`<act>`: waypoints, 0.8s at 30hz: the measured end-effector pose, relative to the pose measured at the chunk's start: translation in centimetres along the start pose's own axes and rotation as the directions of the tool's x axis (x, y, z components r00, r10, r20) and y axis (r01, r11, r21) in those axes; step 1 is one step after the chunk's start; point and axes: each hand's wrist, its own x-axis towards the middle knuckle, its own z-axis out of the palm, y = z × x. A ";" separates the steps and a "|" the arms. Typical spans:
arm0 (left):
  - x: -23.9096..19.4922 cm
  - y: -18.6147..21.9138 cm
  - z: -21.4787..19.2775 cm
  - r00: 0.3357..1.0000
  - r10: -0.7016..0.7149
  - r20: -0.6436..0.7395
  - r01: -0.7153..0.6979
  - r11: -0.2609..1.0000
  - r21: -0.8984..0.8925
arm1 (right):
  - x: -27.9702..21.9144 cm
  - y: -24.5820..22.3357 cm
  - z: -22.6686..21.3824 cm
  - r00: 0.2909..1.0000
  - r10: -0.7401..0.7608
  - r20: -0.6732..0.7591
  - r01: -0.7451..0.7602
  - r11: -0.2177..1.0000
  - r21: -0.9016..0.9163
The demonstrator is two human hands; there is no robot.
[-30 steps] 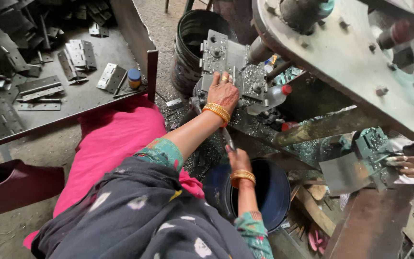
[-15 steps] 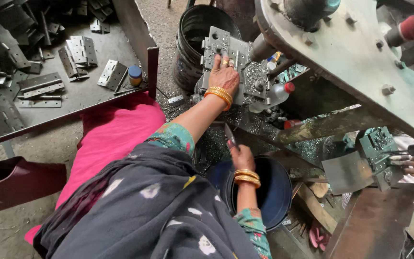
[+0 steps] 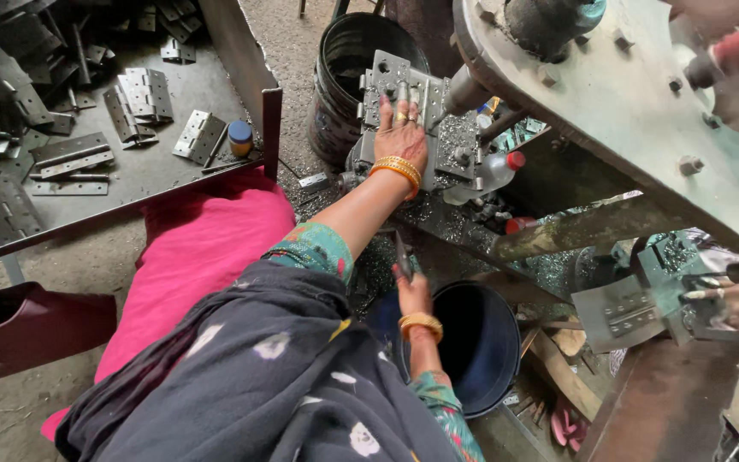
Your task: The person repeatedly picks small metal pieces from a bin, places them into a drill press jig, and operates the machine to drill holes. After each cycle, the person removes the processed piece and returns it to the bin. The task is performed continuously throughout the clip.
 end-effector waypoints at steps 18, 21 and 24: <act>-9.5 -9.9 -3.5 0.936 -0.073 -0.345 -0.089 0.897 -0.433 | -5.5 -10.8 -8.9 0.906 -0.166 -0.390 0.030 0.943 -0.331; -15.5 -19.1 -1.4 0.943 -0.168 -0.288 0.022 0.894 -0.448 | -4.8 -11.5 -8.2 0.874 -0.146 -0.463 -0.020 0.942 -0.334; -16.2 -29.0 3.7 0.867 -0.494 -0.063 0.467 0.850 -0.241 | -4.7 -11.0 -7.7 0.864 -0.138 -0.485 -0.073 0.918 -0.391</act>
